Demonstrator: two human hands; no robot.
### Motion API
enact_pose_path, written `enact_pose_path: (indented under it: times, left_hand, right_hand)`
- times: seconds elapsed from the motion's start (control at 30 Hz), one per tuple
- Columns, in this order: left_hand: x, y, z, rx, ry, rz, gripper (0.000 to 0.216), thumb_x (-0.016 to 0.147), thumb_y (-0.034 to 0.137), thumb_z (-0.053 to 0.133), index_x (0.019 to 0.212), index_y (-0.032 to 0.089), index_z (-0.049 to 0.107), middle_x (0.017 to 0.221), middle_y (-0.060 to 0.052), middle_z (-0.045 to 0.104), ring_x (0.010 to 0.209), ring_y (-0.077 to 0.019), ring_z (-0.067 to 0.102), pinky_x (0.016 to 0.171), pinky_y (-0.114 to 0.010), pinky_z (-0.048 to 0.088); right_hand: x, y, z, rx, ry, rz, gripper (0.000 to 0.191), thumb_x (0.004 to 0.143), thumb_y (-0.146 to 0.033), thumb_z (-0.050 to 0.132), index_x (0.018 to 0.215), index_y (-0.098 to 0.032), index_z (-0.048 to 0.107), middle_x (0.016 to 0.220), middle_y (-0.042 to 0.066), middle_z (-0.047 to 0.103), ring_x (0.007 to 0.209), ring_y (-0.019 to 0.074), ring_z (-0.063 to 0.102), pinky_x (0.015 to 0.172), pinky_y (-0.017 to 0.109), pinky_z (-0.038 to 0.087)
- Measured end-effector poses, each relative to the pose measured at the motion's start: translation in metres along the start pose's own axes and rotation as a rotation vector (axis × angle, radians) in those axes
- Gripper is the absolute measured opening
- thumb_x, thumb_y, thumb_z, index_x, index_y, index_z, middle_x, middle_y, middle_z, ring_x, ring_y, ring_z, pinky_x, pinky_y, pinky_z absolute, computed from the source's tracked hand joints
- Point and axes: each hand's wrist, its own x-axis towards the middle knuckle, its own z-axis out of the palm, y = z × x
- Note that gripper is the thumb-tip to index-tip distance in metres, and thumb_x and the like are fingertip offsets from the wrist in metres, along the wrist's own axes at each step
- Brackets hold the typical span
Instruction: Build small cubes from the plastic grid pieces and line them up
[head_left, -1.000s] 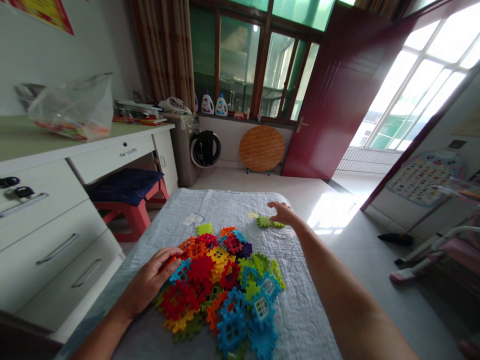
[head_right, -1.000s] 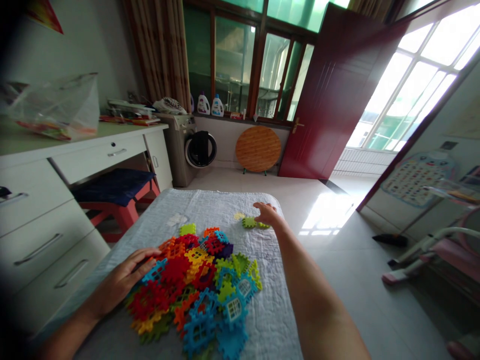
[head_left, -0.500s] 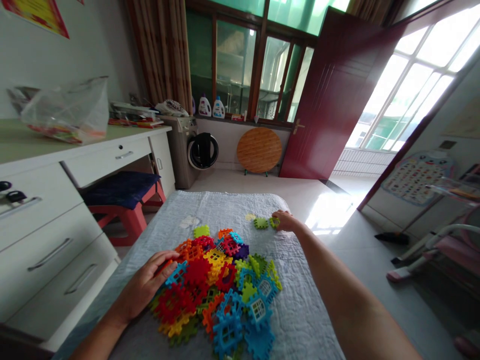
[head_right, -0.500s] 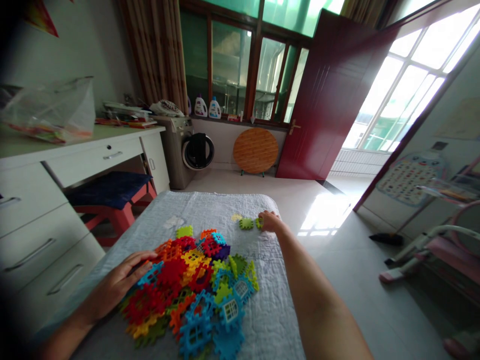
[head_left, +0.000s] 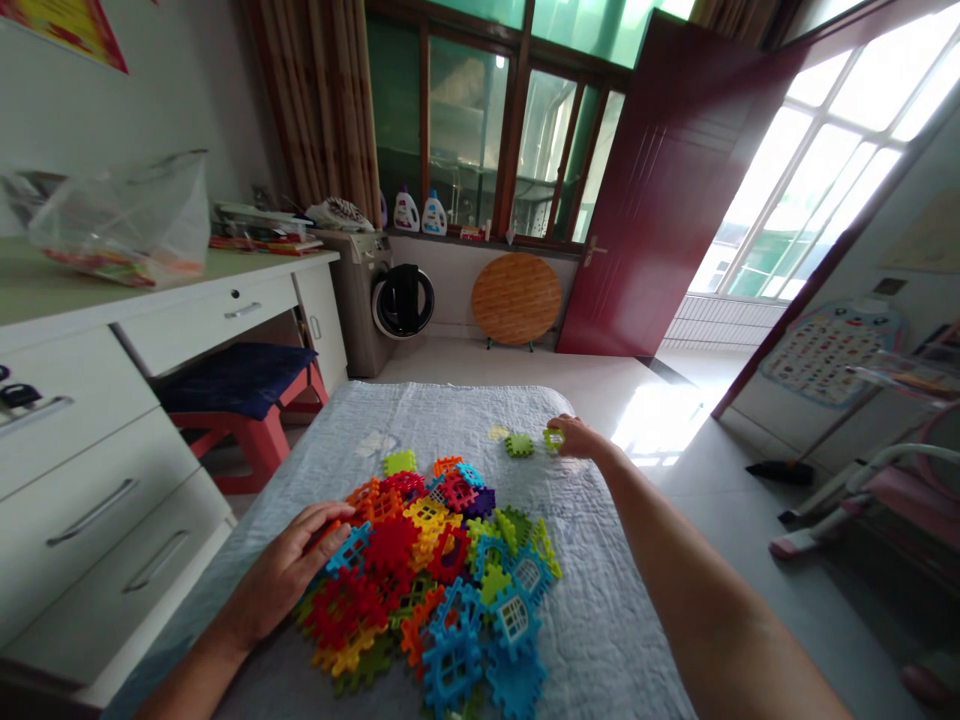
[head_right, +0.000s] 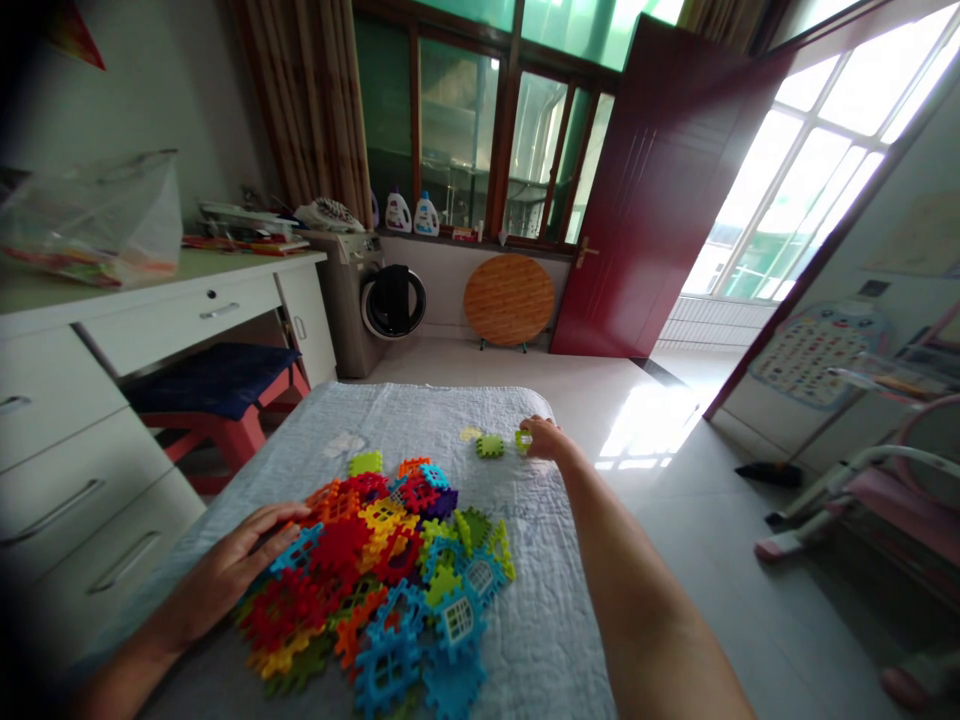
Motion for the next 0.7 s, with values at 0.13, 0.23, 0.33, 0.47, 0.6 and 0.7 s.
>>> enact_pose_path:
  times: [0.13, 0.23, 0.33, 0.47, 0.6, 0.7]
  left_hand:
    - [0.001, -0.001, 0.000, 0.002, 0.004, 0.000, 0.040, 0.083, 0.053, 0.048, 0.107, 0.026, 0.063, 0.119, -0.002, 0.062, 0.115, -0.0216, 0.055, 0.103, -0.034, 0.042]
    - [0.000, -0.002, 0.001, 0.003, 0.008, 0.004, 0.039, 0.083, 0.053, 0.048, 0.107, 0.026, 0.063, 0.119, -0.002, 0.062, 0.115, -0.0216, 0.056, 0.103, -0.033, 0.042]
    - [0.000, -0.001, 0.000, 0.003, 0.003, -0.007, 0.040, 0.083, 0.053, 0.048, 0.107, 0.026, 0.063, 0.119, -0.002, 0.062, 0.115, -0.0216, 0.055, 0.103, -0.034, 0.042]
    - [0.000, 0.001, -0.001, -0.002, -0.002, -0.017, 0.042, 0.083, 0.055, 0.048, 0.107, 0.025, 0.063, 0.119, -0.003, 0.061, 0.116, -0.0231, 0.055, 0.103, -0.036, 0.041]
    - [0.000, 0.002, -0.001, -0.014, -0.017, -0.030, 0.043, 0.083, 0.056, 0.048, 0.109, 0.024, 0.062, 0.121, -0.005, 0.060, 0.117, -0.0244, 0.053, 0.105, -0.039, 0.039]
    - [0.000, 0.001, -0.001, -0.021, -0.021, -0.028, 0.043, 0.083, 0.055, 0.048, 0.109, 0.024, 0.062, 0.122, -0.005, 0.059, 0.118, -0.0247, 0.052, 0.106, -0.040, 0.038]
  right_hand:
    - [-0.003, -0.002, 0.005, 0.057, -0.038, 0.045, 0.054, 0.059, -0.015, 0.067, 0.112, -0.021, 0.061, 0.115, 0.010, 0.058, 0.100, 0.0288, 0.053, 0.080, 0.038, 0.044]
    - [-0.004, 0.002, 0.002, 0.115, -0.020, 0.044, 0.062, 0.059, -0.012, 0.068, 0.119, -0.022, 0.057, 0.122, 0.009, 0.056, 0.106, 0.0271, 0.053, 0.087, 0.038, 0.045]
    - [-0.003, 0.011, -0.008, 0.171, 0.031, 0.054, 0.064, 0.067, -0.011, 0.063, 0.129, -0.021, 0.049, 0.129, 0.009, 0.052, 0.111, 0.0225, 0.053, 0.090, 0.033, 0.045]
    - [-0.002, 0.020, -0.018, 0.194, 0.073, 0.087, 0.054, 0.077, -0.012, 0.053, 0.130, -0.021, 0.047, 0.129, 0.009, 0.053, 0.108, 0.0201, 0.056, 0.088, 0.031, 0.047]
    - [-0.004, 0.014, -0.013, 0.149, 0.030, 0.066, 0.055, 0.069, -0.014, 0.064, 0.123, -0.022, 0.054, 0.124, 0.007, 0.057, 0.109, 0.0222, 0.055, 0.093, 0.033, 0.043]
    - [-0.005, 0.006, -0.003, 0.076, -0.033, 0.053, 0.061, 0.060, -0.014, 0.070, 0.119, -0.023, 0.057, 0.120, 0.007, 0.058, 0.105, 0.0263, 0.054, 0.089, 0.037, 0.043]
